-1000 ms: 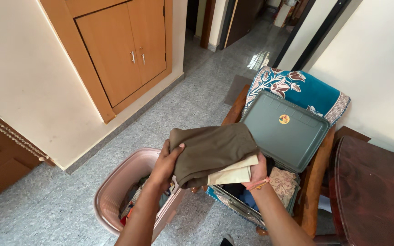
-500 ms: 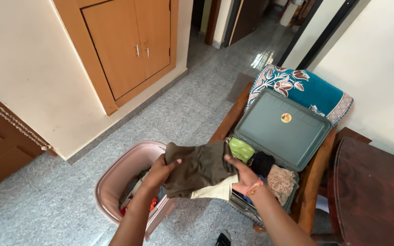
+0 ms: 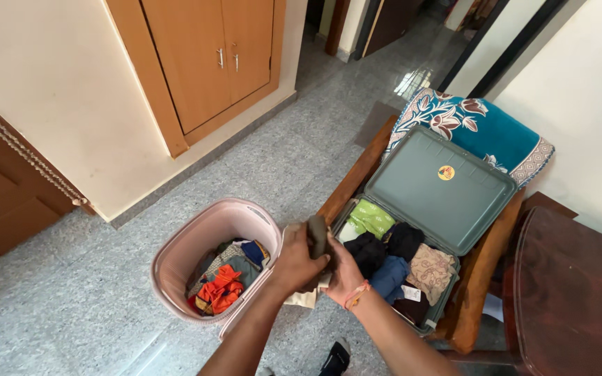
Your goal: The person transfers various items of clothing, including a red garment and grey trousers, from a pink laundry basket into a green suitcase.
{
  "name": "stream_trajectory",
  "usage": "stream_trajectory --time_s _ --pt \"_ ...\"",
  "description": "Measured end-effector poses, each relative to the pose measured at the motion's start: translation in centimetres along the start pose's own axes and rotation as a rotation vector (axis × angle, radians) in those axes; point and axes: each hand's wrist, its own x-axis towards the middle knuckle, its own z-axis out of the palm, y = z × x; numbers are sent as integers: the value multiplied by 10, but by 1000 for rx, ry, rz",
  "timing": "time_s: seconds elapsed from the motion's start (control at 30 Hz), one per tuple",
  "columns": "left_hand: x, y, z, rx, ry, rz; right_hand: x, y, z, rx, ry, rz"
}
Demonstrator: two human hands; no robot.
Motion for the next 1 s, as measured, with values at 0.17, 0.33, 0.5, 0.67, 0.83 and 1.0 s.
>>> stream_trajectory --time_s 0.17,0.33,0.5,0.67,0.83,1.0 --pt "-22 8 -14 -432 -173 -146 -5 0 -7 -47 21 -15" --pt "-29 -32 17 -612 -134 -119 -4 0 -17 -151 199 -25" --pt "-30 -53 11 -318 149 -170 -10 -6 -10 -248 96 -60" --pt "-45 -49 -24 -1257 -175 -574 -8 -8 6 -104 32 -62" --pt "-60 -39 -22 -1498 -38 -628 -2 -6 31 -115 -16 -122" --pt "-65 -39 -1 -1650 36 -795 12 -4 43 -56 -103 -147"
